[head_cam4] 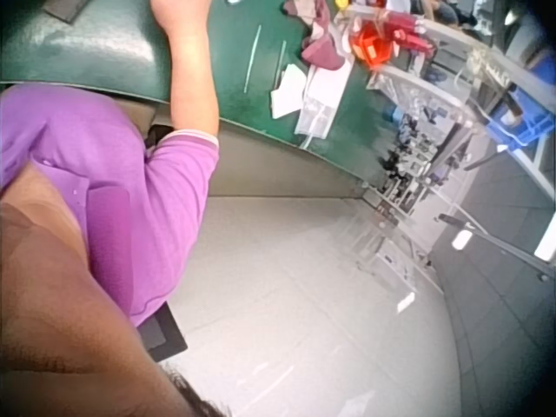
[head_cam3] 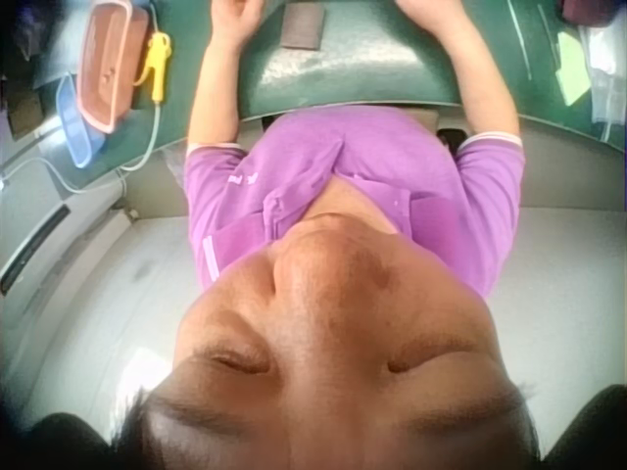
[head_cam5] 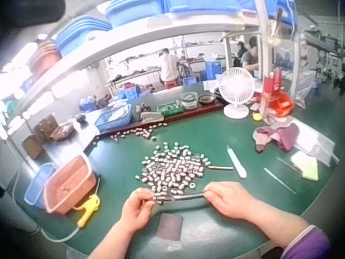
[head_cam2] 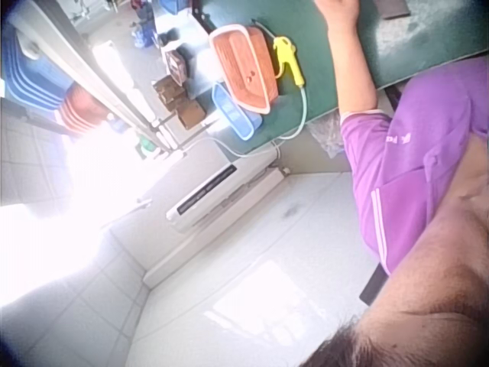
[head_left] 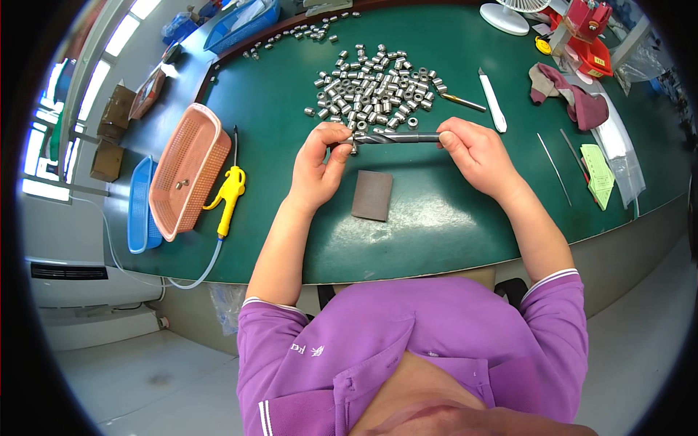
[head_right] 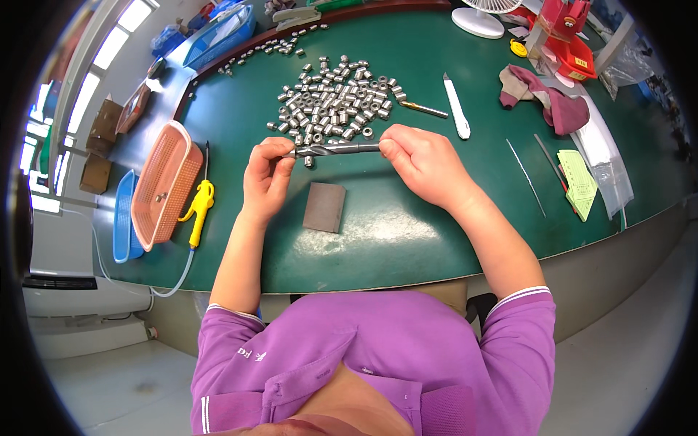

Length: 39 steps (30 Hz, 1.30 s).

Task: The person cleans metal components by blowing them with an air gun, then sands them with a sandpaper block at a workbench.

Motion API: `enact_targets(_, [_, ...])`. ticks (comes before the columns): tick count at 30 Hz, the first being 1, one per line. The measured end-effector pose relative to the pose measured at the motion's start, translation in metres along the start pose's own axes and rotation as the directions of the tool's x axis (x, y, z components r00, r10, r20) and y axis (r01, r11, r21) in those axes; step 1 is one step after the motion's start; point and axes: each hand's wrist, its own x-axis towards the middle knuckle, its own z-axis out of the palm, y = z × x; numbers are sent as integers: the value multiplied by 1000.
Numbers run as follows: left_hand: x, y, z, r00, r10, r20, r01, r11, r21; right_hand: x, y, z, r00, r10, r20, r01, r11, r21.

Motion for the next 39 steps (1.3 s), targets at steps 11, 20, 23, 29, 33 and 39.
enact_targets(11, [2,4,-4,978,197,69,-207,961,184,2,8,1,876,334,348,-448,833,326])
enact_targets(20, [0,4,5,828,-511,232,538,606,-585,8,-2,-3,874,-444,-197,371,872,-320])
enact_targets(23, [1,7,8,902,-430,28,412,841,-352,5,4,0,932,-331,-145,287,922,-261])
enact_targets(29, [8,7,-4,966,239,95,-254,942,221,4,7,-2,923,233,307,-333,882,334])
enact_targets(33, [7,9,-3,962,262,75,-272,942,195,3,15,-4,713,381,588,-690,527,496])
enact_targets(39, [-1,2,3,990,-136,24,138,988,-67,2,7,8,997,72,-1,-71,992,108])
